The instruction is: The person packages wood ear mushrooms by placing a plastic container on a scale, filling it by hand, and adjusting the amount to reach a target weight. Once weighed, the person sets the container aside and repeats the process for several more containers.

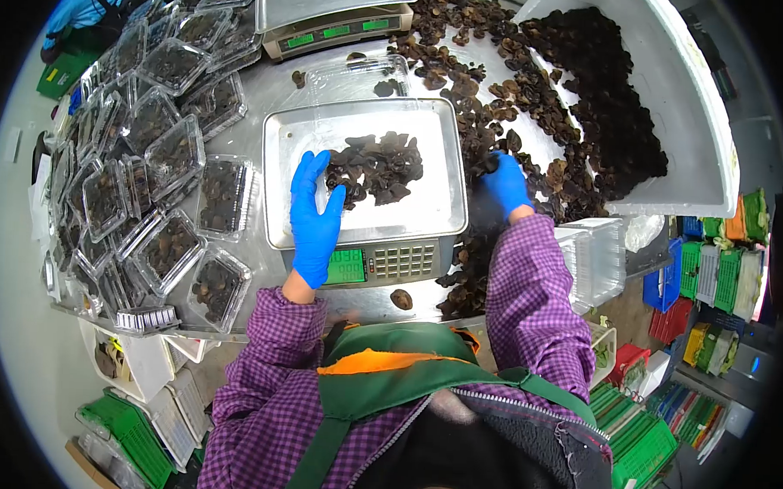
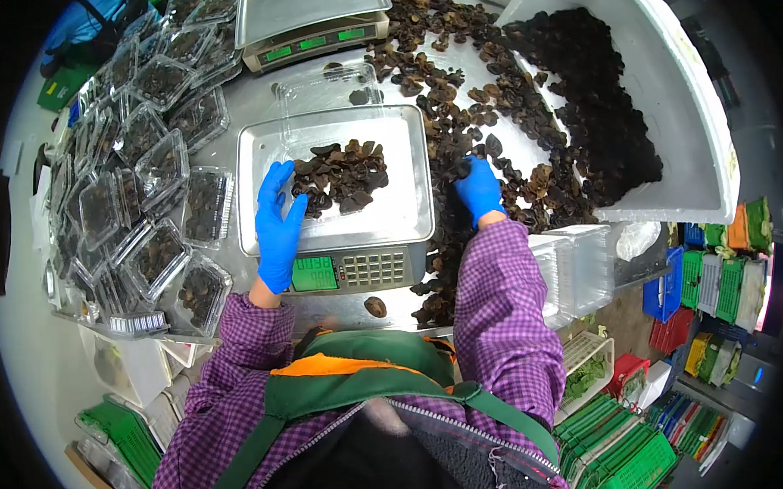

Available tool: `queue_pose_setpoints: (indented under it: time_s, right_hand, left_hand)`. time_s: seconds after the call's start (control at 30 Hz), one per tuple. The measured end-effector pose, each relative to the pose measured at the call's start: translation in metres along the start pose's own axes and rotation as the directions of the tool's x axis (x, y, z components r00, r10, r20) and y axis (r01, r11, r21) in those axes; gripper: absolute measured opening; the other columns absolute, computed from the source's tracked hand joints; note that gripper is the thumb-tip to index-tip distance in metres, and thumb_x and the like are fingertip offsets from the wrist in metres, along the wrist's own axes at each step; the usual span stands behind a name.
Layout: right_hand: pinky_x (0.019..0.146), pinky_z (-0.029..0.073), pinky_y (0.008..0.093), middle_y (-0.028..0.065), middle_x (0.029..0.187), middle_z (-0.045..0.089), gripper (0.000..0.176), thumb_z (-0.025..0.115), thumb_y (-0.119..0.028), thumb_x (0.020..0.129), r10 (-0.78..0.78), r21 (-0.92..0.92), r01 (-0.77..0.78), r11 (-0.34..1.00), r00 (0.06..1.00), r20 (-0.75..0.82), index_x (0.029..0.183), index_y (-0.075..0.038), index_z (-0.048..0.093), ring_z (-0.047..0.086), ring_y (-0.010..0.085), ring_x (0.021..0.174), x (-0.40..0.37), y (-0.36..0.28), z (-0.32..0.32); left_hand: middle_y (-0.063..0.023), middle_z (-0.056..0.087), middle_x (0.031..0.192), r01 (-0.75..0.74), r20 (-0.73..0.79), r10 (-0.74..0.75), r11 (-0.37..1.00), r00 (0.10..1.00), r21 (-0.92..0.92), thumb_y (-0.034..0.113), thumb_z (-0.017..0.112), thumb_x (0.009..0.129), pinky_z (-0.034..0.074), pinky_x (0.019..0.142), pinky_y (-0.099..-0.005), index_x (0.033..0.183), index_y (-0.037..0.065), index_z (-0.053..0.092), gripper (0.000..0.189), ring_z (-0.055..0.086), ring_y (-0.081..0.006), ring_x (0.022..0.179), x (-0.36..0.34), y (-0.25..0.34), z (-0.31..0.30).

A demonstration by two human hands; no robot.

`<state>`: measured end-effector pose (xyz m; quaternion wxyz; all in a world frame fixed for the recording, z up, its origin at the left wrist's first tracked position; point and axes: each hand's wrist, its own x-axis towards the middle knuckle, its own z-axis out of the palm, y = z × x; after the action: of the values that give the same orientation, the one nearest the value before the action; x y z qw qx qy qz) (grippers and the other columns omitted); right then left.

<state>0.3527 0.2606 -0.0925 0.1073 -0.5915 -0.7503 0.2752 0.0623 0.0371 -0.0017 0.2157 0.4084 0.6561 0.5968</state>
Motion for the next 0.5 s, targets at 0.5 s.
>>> queue_pose_setpoints:
  time_s: [0.5]
  right_hand:
    - [0.092, 0.049, 0.0376, 0.019, 0.124, 0.054, 0.068, 0.082, -0.013, 0.063, -0.516, 0.364, 0.438, 0.822, 0.843, 0.152, 0.125, -0.01, 0.054, 0.059, 0.0311, 0.107, -0.073, -0.211, -0.027]
  left_hand:
    - [-0.02, 0.025, 0.15, -0.118, 0.081, 0.107, 0.982, 0.991, 0.147, 0.002, 0.072, 0.073, 0.029, 0.111, -0.041, 0.143, 0.013, 0.039, 0.078, 0.032, -0.0337, 0.136, -0.006, 0.026, 0.005]
